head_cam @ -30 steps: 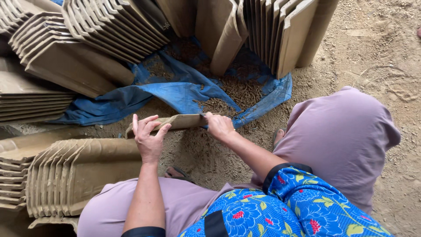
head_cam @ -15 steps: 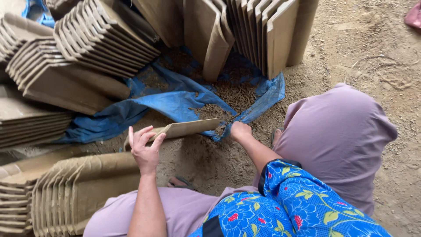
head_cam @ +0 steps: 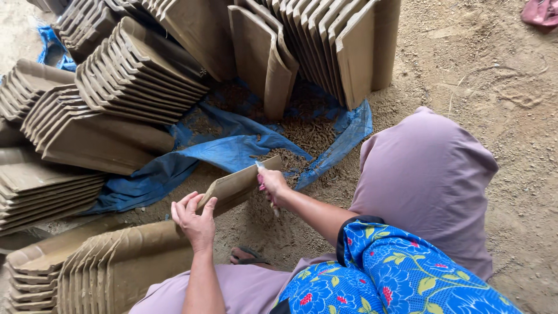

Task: The person sits on the ground and uses a knife to trim the edges of rectangular cardboard pieces. They pick up each piece from a stack, scrape the edges to remove excess material, and place the finished piece onto a separate stack.

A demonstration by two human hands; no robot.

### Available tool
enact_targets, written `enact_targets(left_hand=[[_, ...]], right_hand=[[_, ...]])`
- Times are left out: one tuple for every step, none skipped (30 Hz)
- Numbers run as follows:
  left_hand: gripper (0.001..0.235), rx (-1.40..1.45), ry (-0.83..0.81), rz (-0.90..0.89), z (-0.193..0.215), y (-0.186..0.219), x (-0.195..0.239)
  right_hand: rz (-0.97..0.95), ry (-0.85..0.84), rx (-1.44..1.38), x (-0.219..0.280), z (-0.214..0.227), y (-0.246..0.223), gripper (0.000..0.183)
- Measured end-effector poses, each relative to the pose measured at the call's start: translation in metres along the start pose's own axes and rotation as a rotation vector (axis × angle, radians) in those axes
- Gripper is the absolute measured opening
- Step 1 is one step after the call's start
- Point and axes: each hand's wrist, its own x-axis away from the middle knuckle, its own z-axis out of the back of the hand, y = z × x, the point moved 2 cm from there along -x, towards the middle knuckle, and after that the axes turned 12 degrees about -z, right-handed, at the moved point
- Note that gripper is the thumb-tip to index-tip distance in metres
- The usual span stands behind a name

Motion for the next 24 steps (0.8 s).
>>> enact_targets(left_hand=[[0.029,-0.003,-0.001,-0.002,0.002,0.001,-0.001],[0.030,-0.001,-0.005,-0.012,0.002,0.003,0.000],[0.030,0.001,-0.008,-0.023,0.003,0.004,0.001],[0.030,0.001,-0.008,-0.021,0.003,0.004,0.001],[0.030,0.017,-0.014,-0.030,0.004,0.003,0.002],[0.029,0.033,-0.021,-0.040,0.004,0.003,0.002],[0.029,0.033,-0.021,-0.040,0.004,0.002,0.003],[0.029,0.036,-0.026,-0.053,0.003,0.001,0.003],[0.029,0.038,-0.031,-0.065,0.003,-0.001,0.003],[0.029,0.042,-0.036,-0.069,0.004,-0.001,0.002],[0.028,0.045,-0.051,-0.078,0.004,-0.001,0.001],[0.027,0.047,-0.064,-0.084,0.005,-0.001,0.000],[0.027,0.051,-0.067,-0.086,0.003,-0.001,0.000],[0.028,0.028,-0.081,-0.140,0.002,0.000,0.000],[0.029,0.004,-0.096,-0.195,0.001,0.000,0.001],[0.029,0.002,-0.095,-0.194,0.002,0.008,-0.002],[0.028,0.039,-0.096,-0.183,0.003,0.015,-0.004],[0.027,0.075,-0.096,-0.171,0.004,0.023,-0.005],[0.027,0.073,-0.094,-0.168,0.007,0.023,-0.005],[0.028,0.081,-0.101,-0.180,0.007,0.025,-0.006],[0.029,0.088,-0.108,-0.192,0.008,0.026,-0.008],[0.029,0.090,-0.108,-0.189,0.007,0.024,-0.008],[0.030,0.095,-0.104,-0.194,0.006,0.022,-0.007],[0.030,0.099,-0.096,-0.202,0.006,0.020,-0.009]], right_hand=[[-0.001,-0.003,-0.002,0.015,-0.009,-0.004,0.041],[0.025,-0.055,0.066,0.031,-0.017,-0.006,0.038],[0.052,-0.106,0.134,0.046,-0.026,-0.009,0.036],[0.052,-0.106,0.135,0.044,-0.036,-0.004,0.036],[0.065,-0.129,0.177,0.042,-0.046,0.001,0.034],[0.078,-0.151,0.218,0.040,-0.057,0.005,0.034],[0.078,-0.150,0.217,0.055,-0.051,-0.001,0.034],[0.060,-0.166,0.255,0.069,-0.047,-0.008,0.031],[0.042,-0.182,0.293,0.084,-0.042,-0.014,0.028],[0.041,-0.178,0.288,0.102,-0.035,-0.022,0.028],[0.066,-0.249,0.350,0.120,-0.031,-0.029,0.026],[0.090,-0.321,0.414,0.139,-0.026,-0.036,0.027],[0.090,-0.317,0.412,0.149,-0.031,-0.037,0.027],[0.159,-0.409,0.509,0.161,-0.039,-0.037,0.026],[0.229,-0.501,0.606,0.174,-0.047,-0.038,0.026],[0.229,-0.503,0.607,0.155,-0.042,-0.035,0.026],[0.664,-0.220,0.848,0.139,-0.036,-0.038,0.018],[1.097,0.087,1.054,0.125,-0.032,-0.038,0.021],[1.098,0.084,1.055,0.112,-0.025,-0.037,0.021],[0.964,0.190,1.191,0.095,-0.016,-0.038,0.016],[0.822,0.296,1.320,0.078,-0.007,-0.039,0.022],[0.821,0.295,1.323,0.065,0.000,-0.035,0.022],[0.804,0.378,1.385,0.053,0.008,-0.031,0.023],[0.792,0.463,1.443,0.040,0.013,-0.030,0.025]])
